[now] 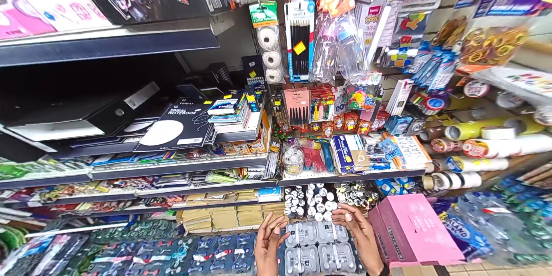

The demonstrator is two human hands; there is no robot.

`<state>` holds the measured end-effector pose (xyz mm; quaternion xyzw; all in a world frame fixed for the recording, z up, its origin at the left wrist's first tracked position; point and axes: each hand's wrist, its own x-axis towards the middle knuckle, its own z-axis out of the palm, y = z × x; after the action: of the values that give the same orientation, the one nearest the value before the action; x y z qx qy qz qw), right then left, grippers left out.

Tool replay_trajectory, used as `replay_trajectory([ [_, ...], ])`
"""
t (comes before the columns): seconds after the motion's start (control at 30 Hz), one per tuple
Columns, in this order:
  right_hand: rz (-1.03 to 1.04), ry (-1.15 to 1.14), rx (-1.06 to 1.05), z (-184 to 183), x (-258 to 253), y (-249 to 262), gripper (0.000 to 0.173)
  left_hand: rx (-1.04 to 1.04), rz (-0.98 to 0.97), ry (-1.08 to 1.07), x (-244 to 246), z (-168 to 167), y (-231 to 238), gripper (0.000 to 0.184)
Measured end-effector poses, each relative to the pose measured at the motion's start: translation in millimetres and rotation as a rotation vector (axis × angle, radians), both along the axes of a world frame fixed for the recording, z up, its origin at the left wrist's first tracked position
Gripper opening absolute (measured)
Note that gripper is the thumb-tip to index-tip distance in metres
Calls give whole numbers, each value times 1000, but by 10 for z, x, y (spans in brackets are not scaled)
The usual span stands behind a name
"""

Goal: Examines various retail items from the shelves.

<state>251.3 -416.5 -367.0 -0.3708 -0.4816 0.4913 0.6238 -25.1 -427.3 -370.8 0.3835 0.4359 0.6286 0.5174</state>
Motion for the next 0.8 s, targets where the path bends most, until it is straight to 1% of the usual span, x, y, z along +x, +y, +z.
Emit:
replay_trajectory([
  [0.2, 15, 36, -35, -39, 14, -3, 44, -4, -21, -12, 35, 32, 55, 50],
  [0.3, 87, -1, -4, 121, -48, 225, 45, -11, -38, -16, 37, 44, 34, 51],
  [0.4, 147, -145, 142, 545, -170, 757, 48, -6, -32, -30, 13, 28, -52, 52],
  [0.5, 156, -288, 321, 1135, -362, 1551, 50, -11, 3, -44, -55, 25, -164, 54],
  [0.57, 107, -362, 388, 1540, -526, 2074, 51, -10, 34, -30, -127, 5, -275, 54],
  [0.63, -6, -499, 450, 1937, -687, 2494, 57, -27, 60, -17, -213, -9, -397, 54],
  [0.7, -220, -637, 496, 2235, -818, 2889, 66, -50, 89, -16, -300, -44, -546, 52],
  [0.77, -448, -693, 446, 2511, -949, 3357, 75, -68, 109, -20, -403, -91, -691, 51],
  [0.8, -512, -692, 411, 2619, -981, 3530, 80, -79, 121, -21, -443, -117, -761, 51],
])
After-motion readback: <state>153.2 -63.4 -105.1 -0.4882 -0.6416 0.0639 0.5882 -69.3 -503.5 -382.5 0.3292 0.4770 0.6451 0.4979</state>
